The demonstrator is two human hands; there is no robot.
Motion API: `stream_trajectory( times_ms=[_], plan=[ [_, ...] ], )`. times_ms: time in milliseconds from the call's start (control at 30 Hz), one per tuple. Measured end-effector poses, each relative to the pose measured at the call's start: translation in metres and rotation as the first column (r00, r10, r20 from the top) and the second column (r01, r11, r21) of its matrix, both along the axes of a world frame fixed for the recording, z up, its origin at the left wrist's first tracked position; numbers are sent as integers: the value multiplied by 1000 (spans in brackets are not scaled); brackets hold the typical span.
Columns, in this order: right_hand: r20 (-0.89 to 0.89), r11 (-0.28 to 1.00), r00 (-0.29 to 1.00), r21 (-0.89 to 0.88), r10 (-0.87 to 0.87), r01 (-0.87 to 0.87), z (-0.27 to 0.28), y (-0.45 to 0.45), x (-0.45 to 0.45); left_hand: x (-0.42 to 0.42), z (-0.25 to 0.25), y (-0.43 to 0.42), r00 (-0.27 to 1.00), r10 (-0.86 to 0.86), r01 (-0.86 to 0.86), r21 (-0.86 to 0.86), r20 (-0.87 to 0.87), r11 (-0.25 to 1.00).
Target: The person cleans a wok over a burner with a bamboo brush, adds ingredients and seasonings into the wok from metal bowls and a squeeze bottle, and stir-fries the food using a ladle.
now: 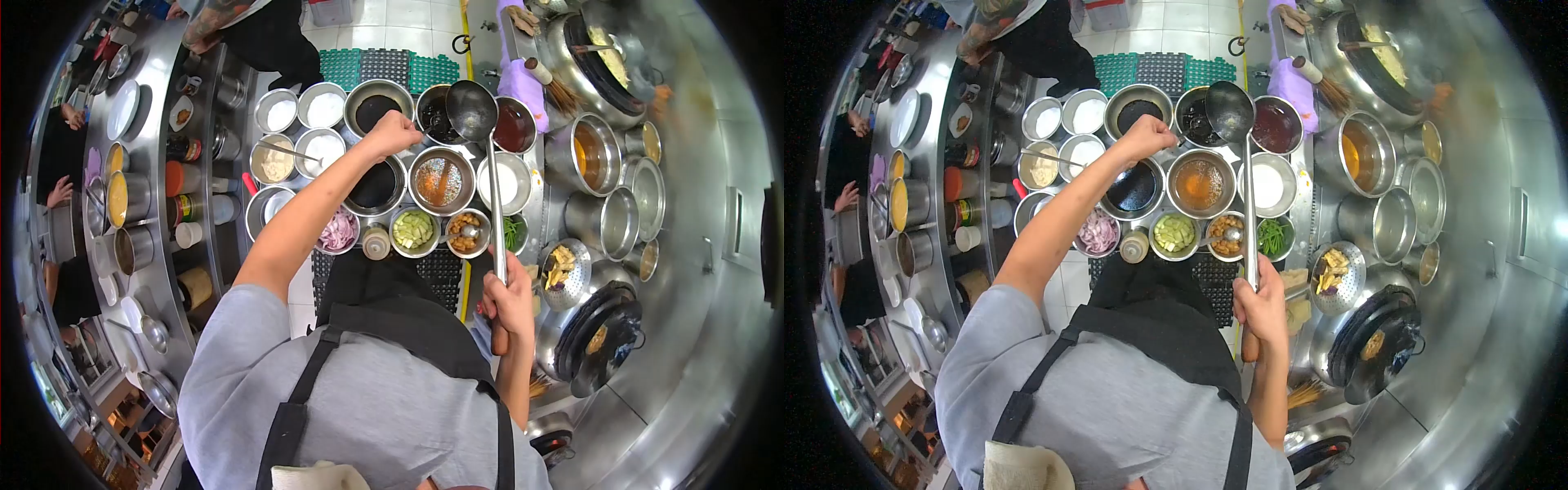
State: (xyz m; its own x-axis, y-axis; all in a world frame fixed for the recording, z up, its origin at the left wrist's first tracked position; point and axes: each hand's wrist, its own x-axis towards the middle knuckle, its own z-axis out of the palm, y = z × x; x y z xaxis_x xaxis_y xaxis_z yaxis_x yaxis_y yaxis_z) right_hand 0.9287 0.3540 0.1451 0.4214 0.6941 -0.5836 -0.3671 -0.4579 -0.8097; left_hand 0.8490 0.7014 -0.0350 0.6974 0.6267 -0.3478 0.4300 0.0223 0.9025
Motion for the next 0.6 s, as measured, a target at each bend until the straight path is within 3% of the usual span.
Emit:
stream_trajectory(
  times_ms=[233,500,533,600],
  plan=[
    [-20,1000,1000,-1,-2,2,-10,9,-21,-14,10,-2,1000,12,-12,3,25,1000],
    [-304,971,940,128,-155,201,-20,8,-44,-6,3,2,998,-26,33,146,-55,989],
    [-336,965,926,130,-174,228,-22,6,-46,-6,1,3,993,-82,97,191,-81,977],
    [-494,920,837,164,-236,357,-21,1,-49,-11,10,-8,990,12,76,612,-138,787]
  ],
)
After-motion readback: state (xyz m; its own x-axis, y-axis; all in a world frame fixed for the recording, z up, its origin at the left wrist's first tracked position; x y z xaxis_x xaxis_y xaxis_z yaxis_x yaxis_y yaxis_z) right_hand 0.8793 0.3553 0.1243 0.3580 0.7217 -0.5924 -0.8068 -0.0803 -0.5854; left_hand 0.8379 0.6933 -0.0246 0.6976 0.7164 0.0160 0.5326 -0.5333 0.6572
